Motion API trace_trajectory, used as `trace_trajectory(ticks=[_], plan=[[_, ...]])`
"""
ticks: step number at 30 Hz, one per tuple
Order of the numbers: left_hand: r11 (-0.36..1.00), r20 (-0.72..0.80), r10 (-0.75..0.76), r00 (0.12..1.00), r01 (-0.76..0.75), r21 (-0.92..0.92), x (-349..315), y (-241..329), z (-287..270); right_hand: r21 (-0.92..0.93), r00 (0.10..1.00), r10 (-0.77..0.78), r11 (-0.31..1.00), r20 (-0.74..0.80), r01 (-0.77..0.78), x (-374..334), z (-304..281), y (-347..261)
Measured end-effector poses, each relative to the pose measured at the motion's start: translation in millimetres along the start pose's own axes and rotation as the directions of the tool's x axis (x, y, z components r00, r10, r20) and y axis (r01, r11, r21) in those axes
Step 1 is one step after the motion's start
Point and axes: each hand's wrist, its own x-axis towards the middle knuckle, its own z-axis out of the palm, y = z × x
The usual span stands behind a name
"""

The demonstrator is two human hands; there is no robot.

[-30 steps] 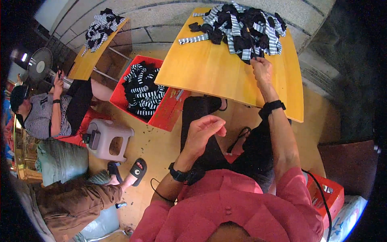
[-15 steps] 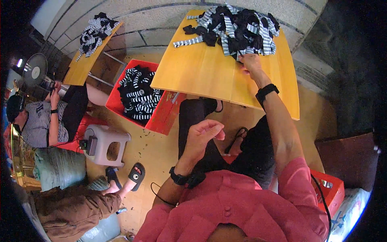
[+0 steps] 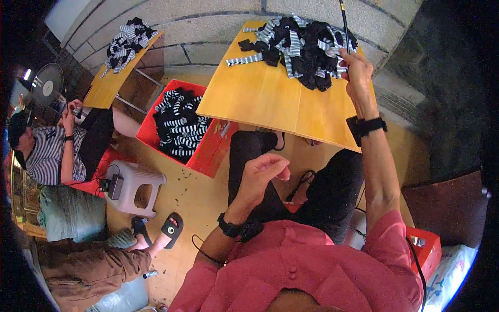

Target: Slide a striped fabric sleeve onto a component and secure it with a printed label.

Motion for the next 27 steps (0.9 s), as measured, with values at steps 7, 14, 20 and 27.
trace_trajectory(ticks=[7, 14, 20, 27], plan=[[0.994, -0.014, 0.091, 0.996, -0.092, -0.066, 2.6, 15.2, 17.1, -0.056, 0.923, 0.145, 0.989, 0.356, -0.134, -105.1, 6.6, -53.3], [0.825, 0.031, 0.185, 0.982, -0.138, -0.548, 16.8, 25.3, 12.7, -0.110, 0.734, 0.301, 0.949, 0.609, -0.297, -225.9, -8.0, -45.1], [0.848, -0.132, 0.139, 0.982, -0.186, -0.496, -0.3, 38.2, -2.5, -0.226, 0.819, 0.313, 0.947, 0.481, -0.229, -216.0, -7.0, -24.6], [0.865, -0.164, 0.124, 0.979, -0.188, -0.464, -15.7, 41.9, -5.4, -0.744, 0.922, -0.141, 0.553, 0.361, 0.376, -129.8, -38.9, 77.5]])
